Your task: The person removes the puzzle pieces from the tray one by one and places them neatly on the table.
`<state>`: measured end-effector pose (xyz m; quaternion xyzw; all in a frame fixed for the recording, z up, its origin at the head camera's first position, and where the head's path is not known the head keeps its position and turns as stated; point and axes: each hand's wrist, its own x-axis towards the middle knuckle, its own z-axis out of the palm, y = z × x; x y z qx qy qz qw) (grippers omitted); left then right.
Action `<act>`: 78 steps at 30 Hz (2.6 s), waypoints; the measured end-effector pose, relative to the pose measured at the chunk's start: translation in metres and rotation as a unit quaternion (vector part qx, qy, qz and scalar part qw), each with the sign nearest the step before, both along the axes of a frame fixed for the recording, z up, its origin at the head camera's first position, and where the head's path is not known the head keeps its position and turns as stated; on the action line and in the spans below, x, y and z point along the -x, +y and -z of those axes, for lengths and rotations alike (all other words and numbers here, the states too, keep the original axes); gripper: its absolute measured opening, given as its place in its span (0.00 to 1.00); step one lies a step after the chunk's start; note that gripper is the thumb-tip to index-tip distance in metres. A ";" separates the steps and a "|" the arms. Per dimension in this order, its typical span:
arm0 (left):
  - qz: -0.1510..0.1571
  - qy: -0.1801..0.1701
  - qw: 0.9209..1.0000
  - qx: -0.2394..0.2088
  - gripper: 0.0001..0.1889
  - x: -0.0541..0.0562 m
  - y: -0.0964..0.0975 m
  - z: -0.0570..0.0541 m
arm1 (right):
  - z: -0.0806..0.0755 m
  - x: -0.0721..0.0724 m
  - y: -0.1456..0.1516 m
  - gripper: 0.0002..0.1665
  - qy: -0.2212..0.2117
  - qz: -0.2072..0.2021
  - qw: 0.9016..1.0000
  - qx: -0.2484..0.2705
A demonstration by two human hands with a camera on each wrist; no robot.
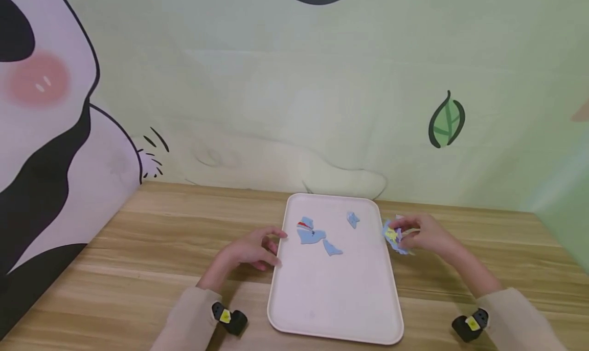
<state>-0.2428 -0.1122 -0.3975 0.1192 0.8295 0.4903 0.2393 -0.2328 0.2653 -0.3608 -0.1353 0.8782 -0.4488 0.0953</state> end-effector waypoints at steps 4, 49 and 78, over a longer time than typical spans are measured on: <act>0.004 0.004 1.000 -0.003 0.29 0.001 0.000 0.000 | 0.001 -0.004 0.006 0.24 -0.007 0.005 1.000 0.000; 0.021 -0.001 1.000 -0.016 0.30 0.001 -0.002 0.003 | 0.027 -0.027 0.028 0.24 -0.038 -0.038 0.998 -0.036; 0.014 0.001 1.000 -0.013 0.30 0.000 -0.002 0.002 | 0.029 -0.029 0.023 0.20 -0.066 -0.055 0.996 -0.019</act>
